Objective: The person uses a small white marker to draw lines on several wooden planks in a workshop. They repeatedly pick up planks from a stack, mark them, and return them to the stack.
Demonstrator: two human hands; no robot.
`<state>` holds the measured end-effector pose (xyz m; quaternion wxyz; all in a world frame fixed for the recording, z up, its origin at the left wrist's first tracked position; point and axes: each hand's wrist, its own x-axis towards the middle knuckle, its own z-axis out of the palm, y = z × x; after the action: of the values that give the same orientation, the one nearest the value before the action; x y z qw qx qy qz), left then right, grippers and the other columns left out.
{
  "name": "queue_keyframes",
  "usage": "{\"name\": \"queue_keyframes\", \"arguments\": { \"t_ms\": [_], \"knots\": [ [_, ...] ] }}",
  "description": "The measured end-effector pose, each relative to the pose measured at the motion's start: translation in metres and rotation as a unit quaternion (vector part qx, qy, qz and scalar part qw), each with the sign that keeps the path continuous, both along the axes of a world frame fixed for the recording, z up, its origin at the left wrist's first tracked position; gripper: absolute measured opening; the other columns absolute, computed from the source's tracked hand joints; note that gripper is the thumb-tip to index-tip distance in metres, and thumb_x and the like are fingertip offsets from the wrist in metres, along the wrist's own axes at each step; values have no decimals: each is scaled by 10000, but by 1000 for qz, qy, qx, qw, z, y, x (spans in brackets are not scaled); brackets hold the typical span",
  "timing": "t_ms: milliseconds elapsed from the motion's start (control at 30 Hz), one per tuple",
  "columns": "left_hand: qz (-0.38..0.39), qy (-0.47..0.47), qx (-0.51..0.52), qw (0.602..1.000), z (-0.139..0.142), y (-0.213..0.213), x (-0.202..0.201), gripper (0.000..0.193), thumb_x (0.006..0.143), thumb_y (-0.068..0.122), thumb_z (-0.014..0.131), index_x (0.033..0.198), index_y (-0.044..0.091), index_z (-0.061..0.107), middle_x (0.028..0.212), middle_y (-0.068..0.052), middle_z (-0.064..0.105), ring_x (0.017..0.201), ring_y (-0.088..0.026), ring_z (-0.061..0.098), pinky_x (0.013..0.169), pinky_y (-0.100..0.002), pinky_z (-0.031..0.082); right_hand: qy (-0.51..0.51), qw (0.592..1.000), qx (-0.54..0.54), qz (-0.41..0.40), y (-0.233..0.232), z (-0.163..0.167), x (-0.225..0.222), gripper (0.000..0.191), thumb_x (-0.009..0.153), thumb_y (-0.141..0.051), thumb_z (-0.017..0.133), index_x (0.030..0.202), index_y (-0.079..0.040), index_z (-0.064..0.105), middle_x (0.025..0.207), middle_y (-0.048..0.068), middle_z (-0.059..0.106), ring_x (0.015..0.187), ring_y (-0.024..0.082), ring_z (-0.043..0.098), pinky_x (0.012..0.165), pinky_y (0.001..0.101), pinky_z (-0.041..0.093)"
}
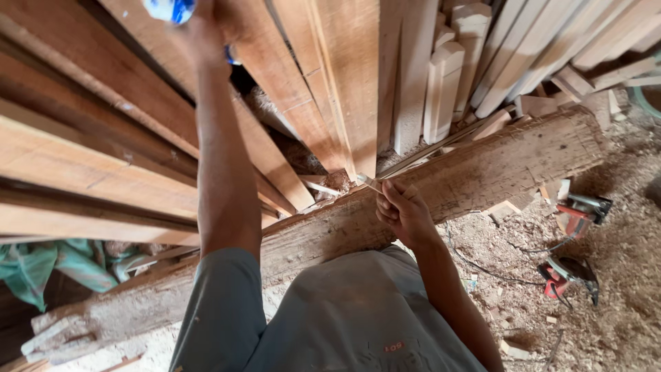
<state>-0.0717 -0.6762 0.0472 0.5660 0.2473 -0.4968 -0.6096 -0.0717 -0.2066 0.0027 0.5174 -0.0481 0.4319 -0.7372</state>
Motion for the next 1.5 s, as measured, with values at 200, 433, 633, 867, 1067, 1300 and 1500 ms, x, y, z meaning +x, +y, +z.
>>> {"name": "queue_keyframes", "arguments": {
  "t_ms": [200,433,633,867,1067,1300,1500],
  "knots": [
    [-7,-88,49,995,0,32,56,323,933,163,893,1058,47,619,742,-11,620,531,-93,520,461,-260,400,26,998,47,-13,-3,-13,-5,286,1117,-273,518,1024,-21,615,734,-19,517,554,65,353,510,253,329],
    [-56,-52,9,997,-31,87,194,220,989,122,739,930,38,545,732,-71,579,489,-120,437,433,-245,356,-20,997,72,18,-72,-77,-4,257,1117,-253,543,1024,-32,635,689,-52,448,546,36,373,490,217,314],
    [-21,-26,33,999,-50,105,293,271,1070,230,768,1210,71,600,778,-59,569,521,-113,453,472,-244,367,-31,980,196,7,-152,-122,18,239,1019,-207,616,1201,-73,693,847,2,694,538,24,447,430,191,343],
    [-44,-51,40,997,-54,121,342,347,1073,356,720,1199,42,641,662,-16,517,521,-100,452,498,-229,377,-52,980,194,16,-194,-144,53,276,1037,-221,637,1246,-47,686,910,24,712,555,20,448,444,180,366],
    [-44,-52,43,997,-56,120,347,348,1029,369,751,1185,79,641,690,-10,537,520,-99,468,501,-236,393,130,938,321,26,-206,-153,77,306,1002,-269,580,1208,-88,715,900,16,767,521,31,506,404,201,400],
    [-45,-32,49,997,-56,107,341,361,1029,339,767,1207,45,655,693,-21,559,526,-106,474,505,-236,395,545,811,204,68,-200,-162,97,288,1081,-166,555,1230,14,723,770,156,705,488,83,534,406,242,447],
    [-32,-18,71,997,-57,104,344,364,1024,309,766,1220,29,640,729,-32,572,552,-117,476,552,-253,404,513,764,298,253,-202,-160,51,306,1093,-213,562,1064,6,774,1013,133,751,468,60,519,379,231,444]
  ]
}}
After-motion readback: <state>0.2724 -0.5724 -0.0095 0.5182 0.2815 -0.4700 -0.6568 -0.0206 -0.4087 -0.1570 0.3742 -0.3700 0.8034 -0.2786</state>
